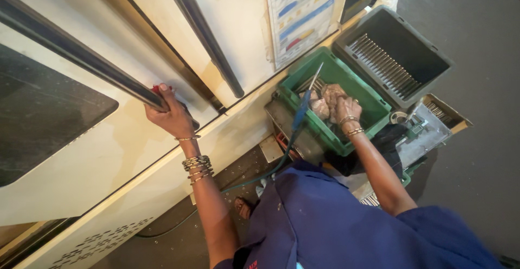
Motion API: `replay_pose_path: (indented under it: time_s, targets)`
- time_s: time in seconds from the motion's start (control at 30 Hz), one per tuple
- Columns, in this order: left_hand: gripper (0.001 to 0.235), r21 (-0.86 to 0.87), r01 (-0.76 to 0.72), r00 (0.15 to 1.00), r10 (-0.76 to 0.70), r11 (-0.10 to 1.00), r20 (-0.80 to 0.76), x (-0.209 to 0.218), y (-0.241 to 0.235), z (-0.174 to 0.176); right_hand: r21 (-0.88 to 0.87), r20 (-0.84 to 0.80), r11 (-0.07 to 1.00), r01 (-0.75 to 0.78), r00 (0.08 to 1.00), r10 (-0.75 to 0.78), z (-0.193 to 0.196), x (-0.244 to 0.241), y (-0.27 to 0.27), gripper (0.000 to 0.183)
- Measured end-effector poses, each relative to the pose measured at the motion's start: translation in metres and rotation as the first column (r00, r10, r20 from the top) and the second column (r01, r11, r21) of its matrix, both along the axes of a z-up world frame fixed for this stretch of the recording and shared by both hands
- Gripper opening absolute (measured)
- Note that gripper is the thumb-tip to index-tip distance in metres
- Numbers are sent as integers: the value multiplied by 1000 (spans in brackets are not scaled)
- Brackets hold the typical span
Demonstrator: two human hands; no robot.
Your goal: The person opens the door of a large industrial machine and repeatedly inserts small metal rods into a rotating component inside. They retrieve the rods from a green bin, wipe them with a cloth, and place them into the machine one at a time.
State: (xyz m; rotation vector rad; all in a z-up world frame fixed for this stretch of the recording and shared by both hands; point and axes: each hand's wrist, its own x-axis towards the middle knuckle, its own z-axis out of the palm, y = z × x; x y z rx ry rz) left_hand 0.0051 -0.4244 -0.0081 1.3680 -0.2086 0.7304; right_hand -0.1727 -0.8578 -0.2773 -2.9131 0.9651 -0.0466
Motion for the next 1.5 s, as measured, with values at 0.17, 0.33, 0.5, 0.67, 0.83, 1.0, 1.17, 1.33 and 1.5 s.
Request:
replay_pose_path:
  time_s: [0.17,0.33,0.5,0.67,0.83,1.0,1.17,1.33,1.5]
  targets:
    - [26,-4,14,999,-14,1000,29,0,0,2,41,48,999,-33,998,31,-5,8,-4,27]
    - [25,13,-12,1000,11,1000,11,-1,-1,2,69,-56,996,52,997,-48,-2,14,-8,33]
    - [26,-27,19,1000,-19,999,21,2,0,-1,215,-128,972,91,990,-65,8,21,-11,48]
    - [24,-11,0,1000,0,1000,9,4,1,-3,282,-167,958,59,986,-11,26,17,-9,65]
    - [25,-66,43,999,-42,997,23,4,-1,-3,391,-91,915,93,994,-63,32,-11,-6,72]
    - [25,-54,36,999,-36,998,3,3,0,-3,445,71,891,-88,995,63,25,-28,-11,51]
    - [26,-61,42,999,-41,997,15,3,0,-4,393,-9,919,-29,999,35,51,-28,-2,41]
    - [26,-106,63,998,-62,992,8,4,-1,-4,465,201,879,110,953,-225,125,-27,11,32]
    - [24,-59,36,999,-37,998,-16,3,0,-3,637,741,647,-419,562,-366,204,-43,22,19]
